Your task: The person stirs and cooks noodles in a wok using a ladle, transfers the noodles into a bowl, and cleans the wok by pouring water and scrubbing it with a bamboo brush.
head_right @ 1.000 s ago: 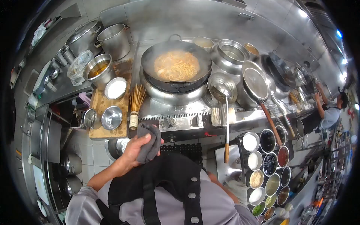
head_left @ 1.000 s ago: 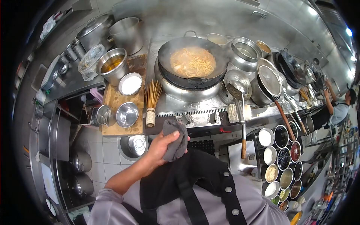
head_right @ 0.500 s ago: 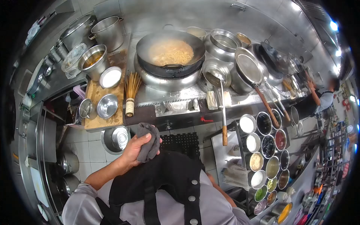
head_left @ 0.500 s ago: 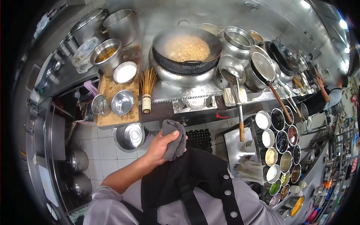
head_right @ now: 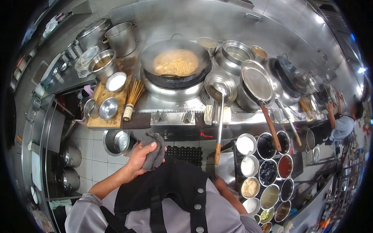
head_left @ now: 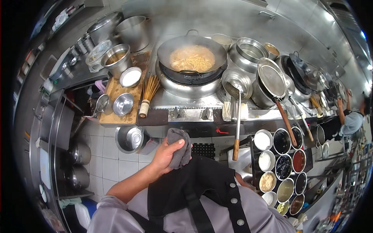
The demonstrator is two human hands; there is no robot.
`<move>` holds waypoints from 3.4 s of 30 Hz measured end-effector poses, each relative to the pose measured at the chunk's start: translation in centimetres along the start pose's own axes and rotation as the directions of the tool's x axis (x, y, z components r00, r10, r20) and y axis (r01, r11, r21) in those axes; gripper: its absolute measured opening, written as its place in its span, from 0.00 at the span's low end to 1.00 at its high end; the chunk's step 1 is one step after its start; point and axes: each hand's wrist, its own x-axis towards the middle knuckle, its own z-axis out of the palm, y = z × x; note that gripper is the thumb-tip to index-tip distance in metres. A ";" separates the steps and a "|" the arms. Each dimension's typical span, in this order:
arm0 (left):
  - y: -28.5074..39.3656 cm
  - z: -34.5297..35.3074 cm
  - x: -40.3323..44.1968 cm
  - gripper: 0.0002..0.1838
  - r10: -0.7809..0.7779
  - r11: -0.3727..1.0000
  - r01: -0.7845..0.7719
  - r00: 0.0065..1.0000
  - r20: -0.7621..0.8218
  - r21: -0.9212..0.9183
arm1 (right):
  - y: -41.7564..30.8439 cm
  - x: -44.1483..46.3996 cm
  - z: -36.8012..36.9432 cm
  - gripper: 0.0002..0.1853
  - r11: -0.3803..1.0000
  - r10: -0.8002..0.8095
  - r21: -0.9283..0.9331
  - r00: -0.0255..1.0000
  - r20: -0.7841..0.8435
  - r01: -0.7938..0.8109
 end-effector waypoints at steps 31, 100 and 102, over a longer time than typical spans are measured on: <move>1.2 -2.7 -2.9 0.20 -0.004 1.000 0.004 1.000 0.001 -0.026 | 3.9 -2.6 5.4 0.24 0.991 -0.115 0.068 0.992 0.058 0.111; 0.7 -2.0 -2.4 0.23 -0.005 1.000 0.006 1.000 -0.013 0.031 | 2.2 -0.7 3.4 0.24 0.990 -0.106 0.104 0.992 0.073 0.098; 0.6 -2.0 -2.4 0.23 -0.004 1.000 0.004 1.000 -0.017 0.029 | 2.0 -0.9 3.4 0.24 0.990 -0.106 0.104 0.992 0.074 0.098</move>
